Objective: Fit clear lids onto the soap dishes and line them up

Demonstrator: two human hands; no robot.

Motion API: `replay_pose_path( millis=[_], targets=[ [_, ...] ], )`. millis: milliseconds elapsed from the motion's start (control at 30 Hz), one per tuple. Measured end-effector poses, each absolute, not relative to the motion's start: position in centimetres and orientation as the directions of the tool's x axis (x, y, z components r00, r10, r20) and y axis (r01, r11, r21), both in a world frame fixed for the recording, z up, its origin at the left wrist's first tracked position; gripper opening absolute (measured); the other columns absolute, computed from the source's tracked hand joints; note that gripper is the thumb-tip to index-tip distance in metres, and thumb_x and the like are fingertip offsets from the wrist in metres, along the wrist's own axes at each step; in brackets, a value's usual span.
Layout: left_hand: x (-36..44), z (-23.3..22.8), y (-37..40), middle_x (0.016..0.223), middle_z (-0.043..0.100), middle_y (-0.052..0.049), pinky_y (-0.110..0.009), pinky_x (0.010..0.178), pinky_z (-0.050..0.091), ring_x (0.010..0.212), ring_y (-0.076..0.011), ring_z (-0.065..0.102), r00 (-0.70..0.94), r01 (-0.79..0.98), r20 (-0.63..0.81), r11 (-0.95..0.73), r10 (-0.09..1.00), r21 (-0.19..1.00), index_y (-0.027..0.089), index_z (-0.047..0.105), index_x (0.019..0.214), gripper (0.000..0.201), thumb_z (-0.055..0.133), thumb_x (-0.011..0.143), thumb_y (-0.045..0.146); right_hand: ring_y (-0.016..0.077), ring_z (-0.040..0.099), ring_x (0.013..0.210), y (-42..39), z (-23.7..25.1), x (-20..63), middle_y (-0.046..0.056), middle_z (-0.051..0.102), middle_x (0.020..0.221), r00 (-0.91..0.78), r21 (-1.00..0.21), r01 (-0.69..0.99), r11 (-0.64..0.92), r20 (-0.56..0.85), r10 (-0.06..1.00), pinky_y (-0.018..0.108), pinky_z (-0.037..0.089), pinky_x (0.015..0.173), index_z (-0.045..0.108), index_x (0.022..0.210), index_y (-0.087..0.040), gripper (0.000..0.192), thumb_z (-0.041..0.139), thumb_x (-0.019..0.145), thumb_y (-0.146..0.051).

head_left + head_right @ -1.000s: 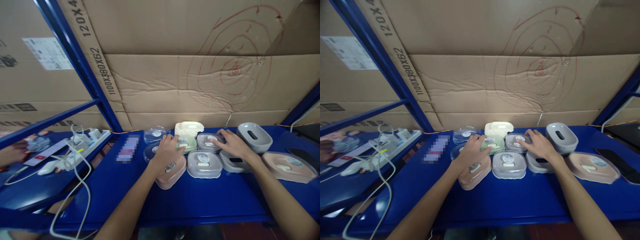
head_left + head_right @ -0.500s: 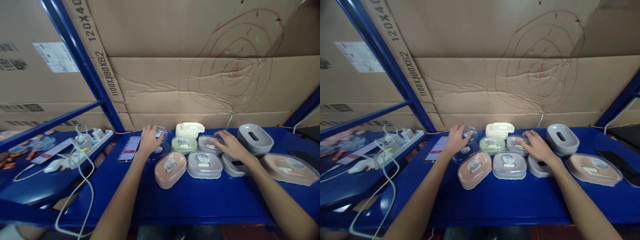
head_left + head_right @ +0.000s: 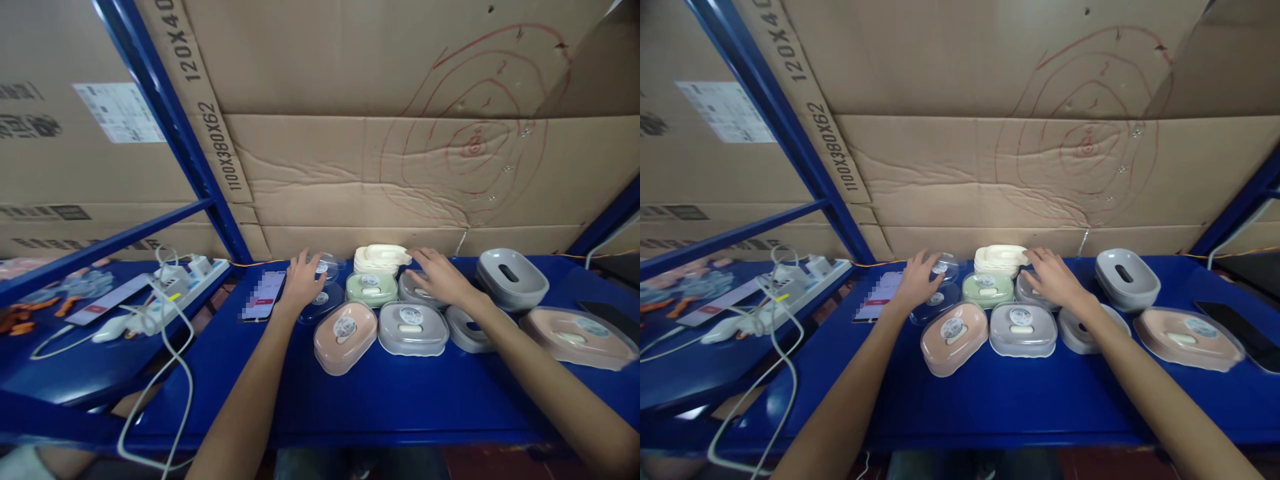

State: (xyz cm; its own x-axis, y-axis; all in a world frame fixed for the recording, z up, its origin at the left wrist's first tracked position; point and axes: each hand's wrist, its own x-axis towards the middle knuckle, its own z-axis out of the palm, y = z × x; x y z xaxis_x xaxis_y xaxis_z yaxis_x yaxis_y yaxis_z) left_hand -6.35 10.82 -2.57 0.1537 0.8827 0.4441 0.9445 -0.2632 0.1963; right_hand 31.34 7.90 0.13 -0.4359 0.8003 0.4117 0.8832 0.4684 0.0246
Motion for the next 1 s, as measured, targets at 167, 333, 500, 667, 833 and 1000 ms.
replay_pose_path(
  millis=[167,333,500,667,833,1000],
  targets=[
    [-6.0,-2.2,10.5,0.166,0.046,-0.023,-0.064,0.118,0.046,0.152,-0.0454,0.046,0.122,0.947,0.48,-0.247,0.869,0.208,0.021,0.059,0.153,0.053,0.06,0.102,0.036,0.0378,0.067,0.12,10.5,0.7,30.0,0.019,0.076,0.123,-0.473,0.16,0.881,0.446,0.322,0.82,0.049,0.053,0.098,0.073,0.122,-0.016,0.026,0.055,0.106,-0.026],
    [-5.0,-1.3,9.9,0.161,0.051,-0.024,-0.062,0.12,0.046,0.153,-0.044,0.045,0.138,0.915,0.512,-0.307,0.848,0.261,0.018,0.064,0.145,0.047,0.061,0.102,0.037,0.0375,0.064,0.115,11.3,1.1,29.4,0.018,0.076,0.112,-0.494,0.18,0.869,0.46,0.314,0.811,0.045,0.048,0.092,0.075,0.11,-0.017,0.02,0.057,0.105,-0.024],
    [-3.3,0.2,8.9,0.15,0.062,-0.017,-0.058,0.128,0.041,0.15,-0.0352,0.051,0.159,0.789,0.613,-0.472,0.774,0.393,0.022,0.069,0.131,0.033,0.064,0.101,0.035,0.037,0.06,0.117,9.6,2.5,29.4,0.019,0.074,0.118,-0.501,0.157,0.864,0.478,0.367,0.784,0.045,0.046,0.092,0.072,0.112,-0.016,0.023,0.052,0.108,-0.026],
    [-0.4,2.2,6.4,0.131,0.074,-0.016,-0.051,0.101,0.063,0.113,-0.0306,0.075,0.094,0.278,0.483,-0.489,0.871,0.827,0.019,0.068,0.132,0.043,0.068,0.101,0.049,0.0352,0.059,0.113,4.3,3.5,29.2,0.016,0.072,0.12,-0.493,0.051,0.802,0.595,0.619,0.611,0.05,0.048,0.093,0.071,0.12,-0.019,0.022,0.054,0.109,-0.027],
    [2.9,3.4,2.8,0.13,0.078,-0.019,-0.049,0.096,0.067,0.119,-0.0359,0.076,0.447,-0.327,0.165,-0.011,0.879,0.945,0.015,0.072,0.136,0.053,0.073,0.099,0.054,0.0314,0.062,0.113,-0.2,3.7,27.7,0.012,0.072,0.116,-0.627,0.118,0.638,0.761,0.654,0.424,0.051,0.054,0.096,0.068,0.127,-0.023,0.026,0.058,0.106,-0.012],
    [3.8,3.4,1.9,0.135,0.079,-0.017,-0.055,0.108,0.063,0.132,-0.0396,0.072,0.484,-0.47,0.103,0.159,0.869,0.868,0.016,0.073,0.14,0.05,0.08,0.093,0.03,0.0363,0.062,0.132,-3.3,3.4,29.7,0.019,0.063,0.144,-0.553,0.115,0.72,0.684,0.691,0.466,0.058,0.056,0.108,0.059,0.148,-0.024,0.044,0.067,0.105,-0.021]
  ],
)
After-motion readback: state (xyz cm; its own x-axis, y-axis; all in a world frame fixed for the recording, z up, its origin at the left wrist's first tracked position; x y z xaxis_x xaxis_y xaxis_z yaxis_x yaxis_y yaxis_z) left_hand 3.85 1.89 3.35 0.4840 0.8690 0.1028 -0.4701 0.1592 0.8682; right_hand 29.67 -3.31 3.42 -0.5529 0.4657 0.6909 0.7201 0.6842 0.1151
